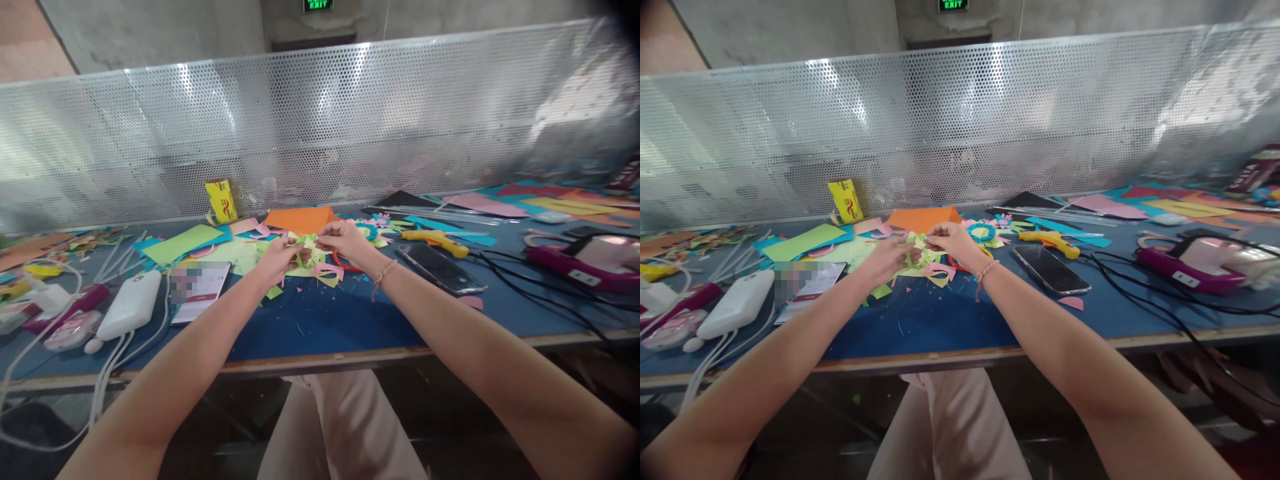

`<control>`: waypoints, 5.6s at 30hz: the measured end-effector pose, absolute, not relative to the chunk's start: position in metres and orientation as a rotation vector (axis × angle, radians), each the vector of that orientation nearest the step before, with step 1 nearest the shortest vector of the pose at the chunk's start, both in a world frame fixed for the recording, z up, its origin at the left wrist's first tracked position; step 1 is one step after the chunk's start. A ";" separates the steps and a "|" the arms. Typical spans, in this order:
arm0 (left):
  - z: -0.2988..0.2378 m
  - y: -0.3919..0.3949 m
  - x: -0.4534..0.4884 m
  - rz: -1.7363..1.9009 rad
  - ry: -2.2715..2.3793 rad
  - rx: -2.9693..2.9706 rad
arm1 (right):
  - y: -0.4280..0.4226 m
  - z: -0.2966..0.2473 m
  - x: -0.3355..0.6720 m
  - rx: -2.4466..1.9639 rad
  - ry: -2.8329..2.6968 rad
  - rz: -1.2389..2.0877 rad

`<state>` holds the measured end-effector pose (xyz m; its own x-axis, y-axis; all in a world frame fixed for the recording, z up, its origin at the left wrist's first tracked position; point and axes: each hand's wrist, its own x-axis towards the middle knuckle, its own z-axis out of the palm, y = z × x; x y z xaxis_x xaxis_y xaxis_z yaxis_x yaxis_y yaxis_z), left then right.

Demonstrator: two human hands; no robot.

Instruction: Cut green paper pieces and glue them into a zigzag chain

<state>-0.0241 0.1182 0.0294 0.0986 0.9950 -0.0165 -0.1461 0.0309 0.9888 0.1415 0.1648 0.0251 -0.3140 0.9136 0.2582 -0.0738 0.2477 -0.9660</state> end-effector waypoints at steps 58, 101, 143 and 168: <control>0.026 0.124 -0.023 1.545 0.903 0.908 | 0.156 0.013 0.121 -0.839 -1.541 1.176; 0.029 0.120 -0.025 1.485 1.121 1.088 | 0.151 0.019 0.123 -0.822 -1.510 1.257; 0.029 0.125 -0.031 1.502 1.043 1.249 | 0.150 0.031 0.133 -0.810 -1.453 1.360; 0.033 0.122 -0.032 1.517 1.043 1.084 | 0.156 0.029 0.136 -0.817 -1.360 1.345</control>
<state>-0.0317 0.1225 0.0327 -0.1406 0.9800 0.1411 -0.2189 -0.1698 0.9609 0.1356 0.1565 0.0292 -0.2577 0.9468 0.1927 -0.1827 0.1481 -0.9719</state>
